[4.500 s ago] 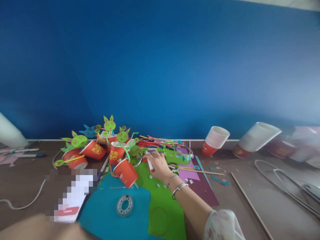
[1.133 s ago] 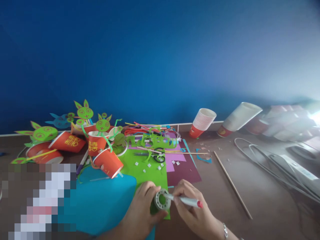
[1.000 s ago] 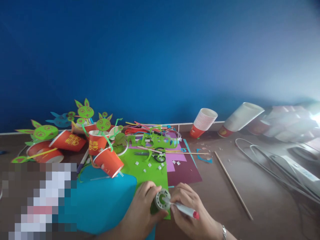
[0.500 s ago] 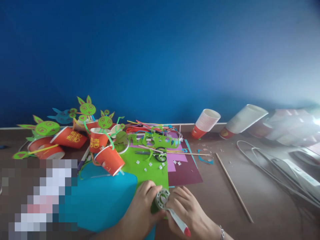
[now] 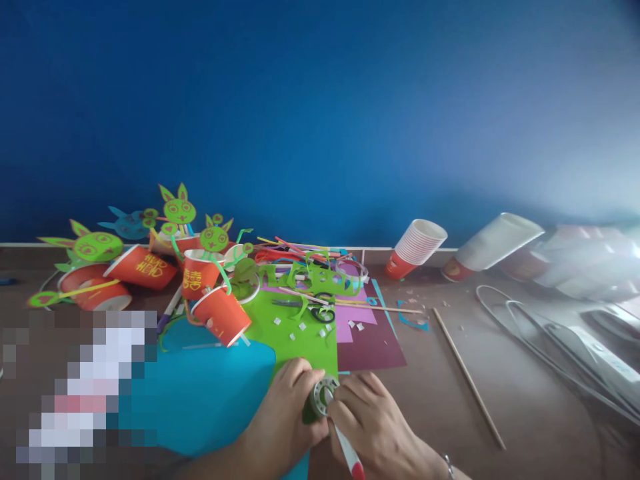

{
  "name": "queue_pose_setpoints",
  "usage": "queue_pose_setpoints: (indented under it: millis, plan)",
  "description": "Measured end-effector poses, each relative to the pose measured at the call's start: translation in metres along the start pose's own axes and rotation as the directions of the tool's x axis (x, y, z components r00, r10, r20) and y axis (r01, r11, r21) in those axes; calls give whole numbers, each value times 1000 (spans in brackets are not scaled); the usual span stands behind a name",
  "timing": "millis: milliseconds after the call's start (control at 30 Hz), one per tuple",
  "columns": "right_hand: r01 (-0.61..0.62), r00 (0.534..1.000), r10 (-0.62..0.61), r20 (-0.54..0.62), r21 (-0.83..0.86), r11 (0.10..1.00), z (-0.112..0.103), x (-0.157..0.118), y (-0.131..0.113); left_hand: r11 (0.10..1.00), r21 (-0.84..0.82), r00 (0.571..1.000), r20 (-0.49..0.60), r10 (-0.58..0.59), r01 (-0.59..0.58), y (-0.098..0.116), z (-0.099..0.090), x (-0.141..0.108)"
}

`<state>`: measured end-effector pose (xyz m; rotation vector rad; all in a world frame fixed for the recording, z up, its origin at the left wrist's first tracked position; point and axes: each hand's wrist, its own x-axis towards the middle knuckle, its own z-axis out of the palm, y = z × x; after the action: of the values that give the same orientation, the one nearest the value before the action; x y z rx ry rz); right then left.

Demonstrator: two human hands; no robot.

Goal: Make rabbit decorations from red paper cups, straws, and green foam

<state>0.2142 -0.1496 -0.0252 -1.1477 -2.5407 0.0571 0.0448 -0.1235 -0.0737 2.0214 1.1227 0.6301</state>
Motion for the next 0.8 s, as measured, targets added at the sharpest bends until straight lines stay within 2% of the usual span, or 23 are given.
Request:
queue_pose_setpoints:
  millis: [167, 267, 367, 433, 600, 733, 800]
  plan:
    - [31, 998, -25, 59, -108, 994, -4, 13, -4, 1000, -13, 1000, 13, -9, 9, -1, 0, -1]
    - [11, 995, 2, 100, -135, 991, -5, 22, -6, 1000, 6, 1000, 8, 24, -24, 2, -2, -1]
    - [-110, 982, 125, 141, -106, 988, -8, 32, -7, 999, 45, 1000, 7, 15, -15, 6, -4, 0]
    - [-207, 959, 218, 182, -78, 975, -10, 38, -5, 999, 43, 1000, 14, -2, 1, 8, -6, 0]
    - [-365, 894, 353, 275, -6, 931, -14, 50, 4, 1000, 15, 1000, -2, 16, -16, 8, -6, 1]
    - [-531, 817, 455, 354, 157, 832, -17, 51, 10, 999, 24, 999, 25, -32, 31, 7, -5, 2]
    - [-578, 800, 471, 371, 269, 770, -16, 45, 12, 999, 21, 998, 34, -49, 49, 7, -6, 2]
